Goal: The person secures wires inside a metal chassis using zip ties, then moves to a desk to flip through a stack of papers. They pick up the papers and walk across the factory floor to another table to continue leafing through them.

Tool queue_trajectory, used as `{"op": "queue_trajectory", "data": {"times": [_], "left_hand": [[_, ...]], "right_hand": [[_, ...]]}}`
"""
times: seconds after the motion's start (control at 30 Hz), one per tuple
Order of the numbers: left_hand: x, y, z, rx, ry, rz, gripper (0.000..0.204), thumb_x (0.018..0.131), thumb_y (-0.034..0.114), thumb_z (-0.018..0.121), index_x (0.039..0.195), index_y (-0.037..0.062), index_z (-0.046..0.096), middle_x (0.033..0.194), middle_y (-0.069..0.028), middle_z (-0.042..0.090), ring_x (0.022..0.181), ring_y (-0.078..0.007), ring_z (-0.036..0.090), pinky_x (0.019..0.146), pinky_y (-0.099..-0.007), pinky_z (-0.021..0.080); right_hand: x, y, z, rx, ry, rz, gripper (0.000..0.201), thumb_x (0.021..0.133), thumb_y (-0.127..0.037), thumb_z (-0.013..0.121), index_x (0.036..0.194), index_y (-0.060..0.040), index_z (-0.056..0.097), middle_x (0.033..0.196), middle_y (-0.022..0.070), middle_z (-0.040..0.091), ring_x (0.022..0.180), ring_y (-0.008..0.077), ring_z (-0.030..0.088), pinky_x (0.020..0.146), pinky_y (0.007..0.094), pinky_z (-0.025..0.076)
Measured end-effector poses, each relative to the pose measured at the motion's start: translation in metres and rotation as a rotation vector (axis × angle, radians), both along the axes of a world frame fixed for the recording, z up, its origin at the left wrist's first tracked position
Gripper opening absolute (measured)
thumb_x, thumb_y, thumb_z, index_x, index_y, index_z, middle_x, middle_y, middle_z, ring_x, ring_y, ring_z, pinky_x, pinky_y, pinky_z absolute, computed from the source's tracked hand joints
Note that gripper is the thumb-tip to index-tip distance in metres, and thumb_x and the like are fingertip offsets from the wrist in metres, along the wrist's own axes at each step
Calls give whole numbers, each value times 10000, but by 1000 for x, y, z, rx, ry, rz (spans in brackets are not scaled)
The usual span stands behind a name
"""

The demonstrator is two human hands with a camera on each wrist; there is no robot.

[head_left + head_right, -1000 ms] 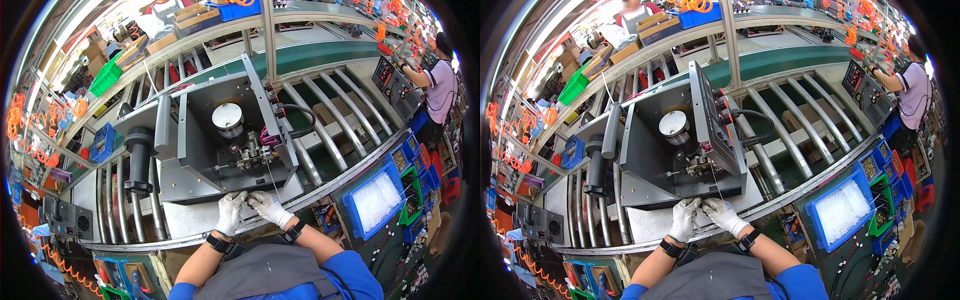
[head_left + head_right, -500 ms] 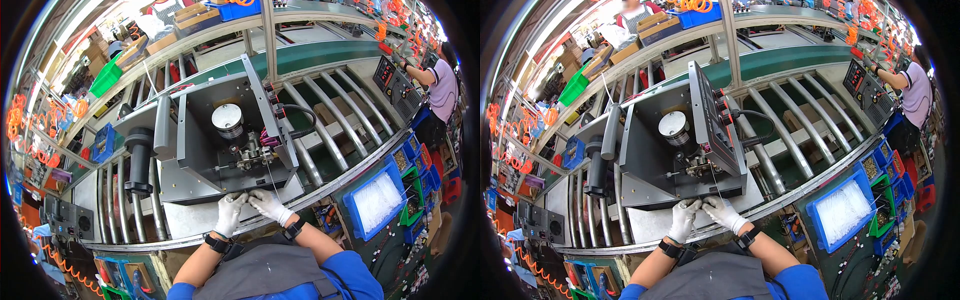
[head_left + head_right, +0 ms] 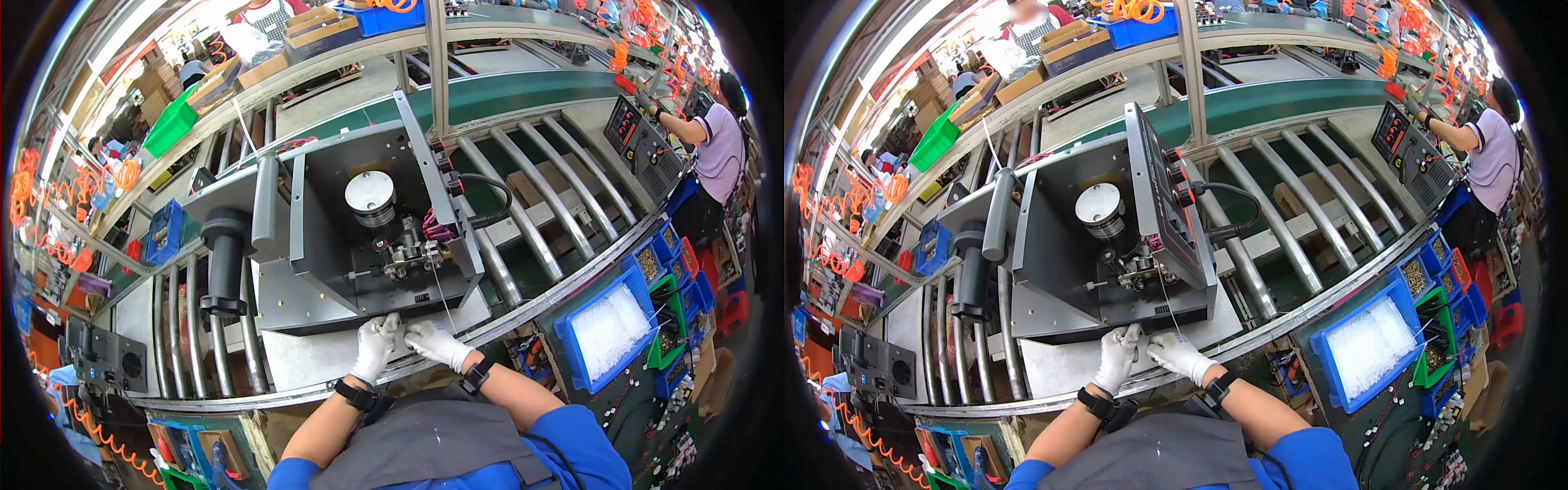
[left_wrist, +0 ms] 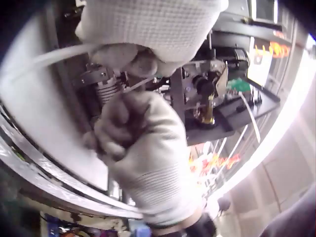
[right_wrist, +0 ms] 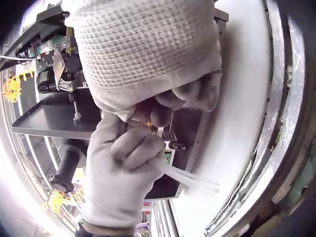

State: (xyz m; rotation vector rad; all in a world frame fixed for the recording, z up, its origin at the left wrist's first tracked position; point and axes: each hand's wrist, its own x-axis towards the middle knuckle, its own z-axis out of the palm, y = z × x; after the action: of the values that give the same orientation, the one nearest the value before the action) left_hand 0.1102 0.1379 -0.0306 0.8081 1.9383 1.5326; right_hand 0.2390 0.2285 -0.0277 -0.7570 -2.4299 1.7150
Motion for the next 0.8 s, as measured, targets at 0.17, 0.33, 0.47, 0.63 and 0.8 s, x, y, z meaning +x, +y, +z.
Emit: {"op": "queue_trajectory", "data": {"times": [0.17, 0.33, 0.47, 0.63, 0.8], "left_hand": [[-7, -8, 21, 2, -533, -277, 240, 902, 248, 601, 783, 41, 622, 574, 41, 497, 459, -31, 370, 418, -204, 273], [-5, -9, 25, -31, -566, -272, 168, 944, 160, 515, 954, 4, 577, 780, -41, 601, 445, -26, 329, 399, -178, 243], [-9, -6, 28, -41, -624, -324, 153, 945, 154, 510, 929, 11, 561, 763, -54, 586, 441, -32, 327, 399, -180, 240], [-9, -10, 22, -28, -670, -324, 150, 942, 165, 516, 911, 21, 543, 717, -35, 539, 446, -29, 311, 406, -176, 238], [-3, -12, 40, -18, -783, -319, 140, 933, 154, 523, 831, 66, 485, 679, 5, 475, 466, -33, 310, 415, -184, 239]], "right_hand": [[-3, 6, -10, -63, 74, 32, 285, 886, -255, 495, 960, -8, 617, 797, 118, 630, 692, 199, 581, 641, 322, 457], [-7, 15, -35, -769, 559, -400, 268, 931, -192, 490, 1070, 12, 595, 897, 115, 661, 762, 160, 591, 716, 292, 475], [-9, 21, -16, -594, 425, -182, 278, 936, -129, 416, 1150, 32, 491, 1178, 214, 516, 1119, 313, 491, 1013, 417, 376], [-18, 13, -63, -1814, 1009, -99, 266, 931, -126, 443, 1144, 26, 489, 1194, 209, 511, 1136, 336, 474, 1030, 435, 352], [3, 0, -20, -1671, 892, -311, 294, 914, -110, 493, 1172, 30, 477, 1181, 199, 535, 1131, 331, 492, 1041, 452, 340]]}}
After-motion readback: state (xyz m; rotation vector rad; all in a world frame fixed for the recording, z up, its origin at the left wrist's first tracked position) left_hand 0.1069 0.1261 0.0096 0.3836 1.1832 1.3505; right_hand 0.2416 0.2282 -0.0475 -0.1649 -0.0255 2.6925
